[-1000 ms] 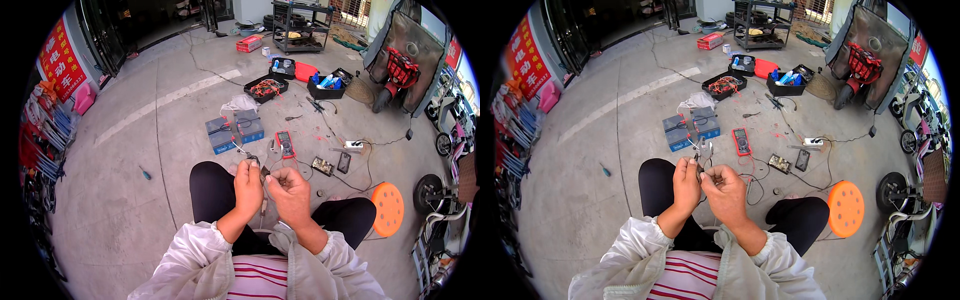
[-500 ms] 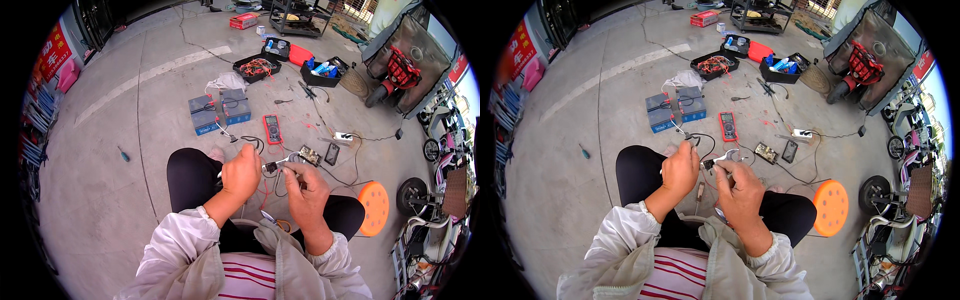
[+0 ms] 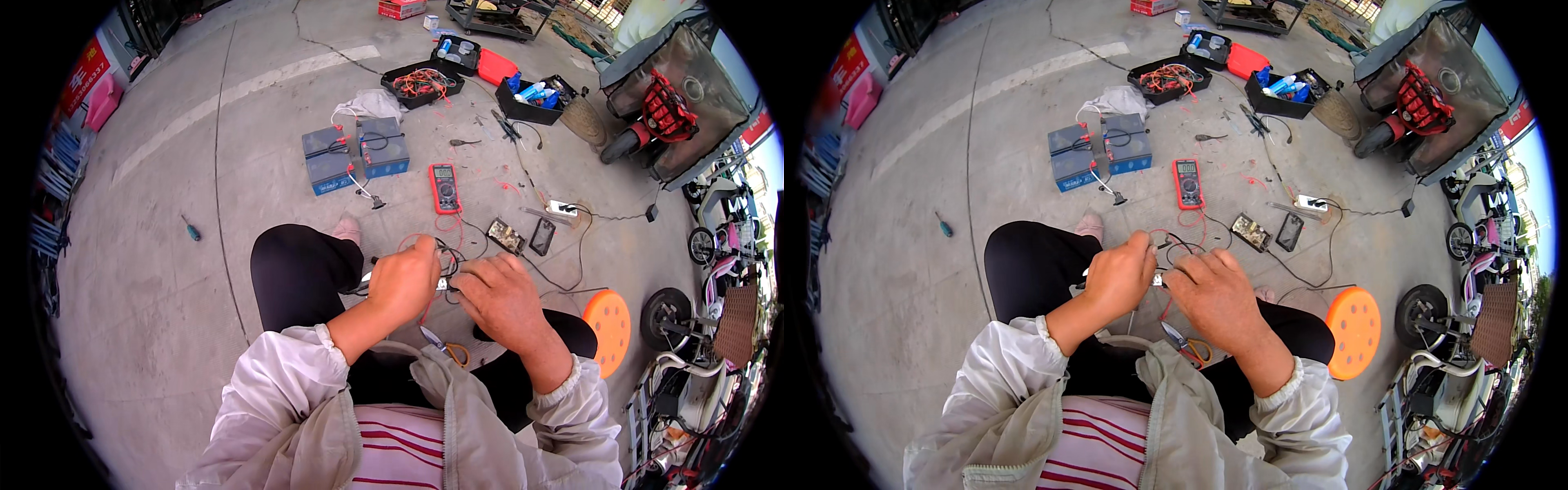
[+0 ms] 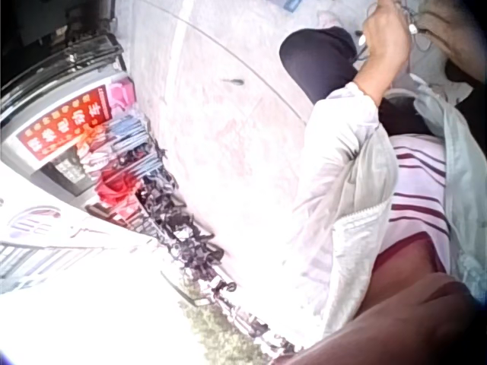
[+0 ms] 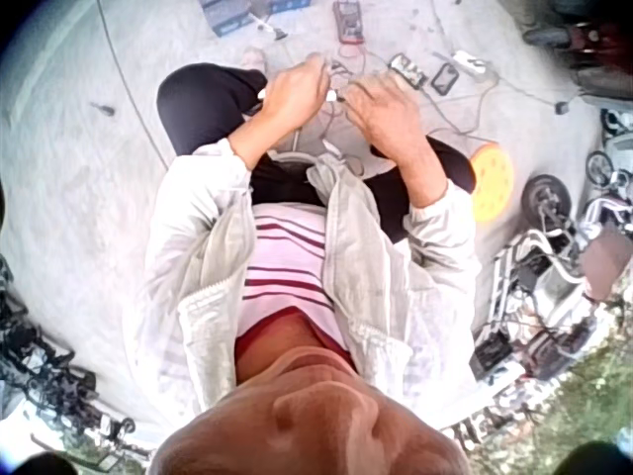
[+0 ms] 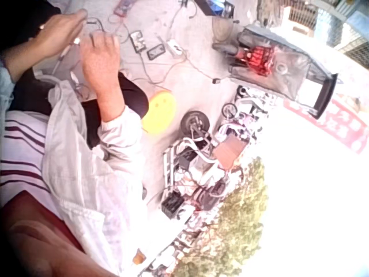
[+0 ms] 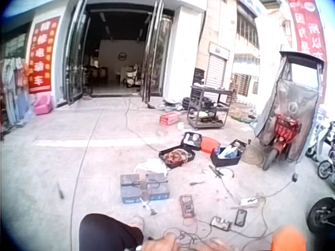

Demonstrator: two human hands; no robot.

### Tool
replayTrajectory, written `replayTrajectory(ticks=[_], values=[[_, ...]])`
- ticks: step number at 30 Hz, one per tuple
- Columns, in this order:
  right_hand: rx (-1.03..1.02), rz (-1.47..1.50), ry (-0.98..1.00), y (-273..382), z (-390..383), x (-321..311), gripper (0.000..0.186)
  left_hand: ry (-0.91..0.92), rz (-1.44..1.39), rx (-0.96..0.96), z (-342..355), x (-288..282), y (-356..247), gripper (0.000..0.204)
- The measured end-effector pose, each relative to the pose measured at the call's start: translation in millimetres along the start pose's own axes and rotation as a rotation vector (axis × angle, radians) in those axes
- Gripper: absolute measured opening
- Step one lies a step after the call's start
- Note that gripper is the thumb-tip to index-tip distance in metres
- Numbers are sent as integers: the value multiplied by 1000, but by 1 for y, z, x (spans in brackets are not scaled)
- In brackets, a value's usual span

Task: The person sits on the floor and uses a multimeter to test a small electronic component. They then use pliers to strip the insulation from a wire and continue working on the component.

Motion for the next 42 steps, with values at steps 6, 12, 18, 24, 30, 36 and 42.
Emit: replayTrajectory(ticks=[6, 12, 18, 24, 30, 36, 42], values=[[308, 378, 61, -34, 0, 9, 9, 41, 34, 183, -5, 15, -10, 16], [996, 1269, 220, -85, -22, 45, 12, -102, -105, 303, -11, 1, -19, 16], [1253, 1671, 124, -104, -72, 116, 11, -159, -249, 202, -7, -1, -6, 10], [1447, 2397, -48, -49, -123, 187, 28, -65, -166, -104, 4, 39, 27, 14], [888, 2690, -36, -25, -107, 159, 43, -23, -272, -293, 16, 57, 53, 20], [910, 1309, -411, -74, -105, 113, 62, -15, -327, -333, 26, 39, 48, 19], [450, 854, -361, -76, -47, 62, 66, 109, -374, -314, 24, 46, 47, 21]])
Point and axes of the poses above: each hand's wrist, its own z-axis towards the middle knuckle, its own x-axis out of the palm, y = z × x, the point moved 8 cm from there along z, towards the middle knuckle, and after that the axes turned 13 degrees about z, right-handed, at the moved point
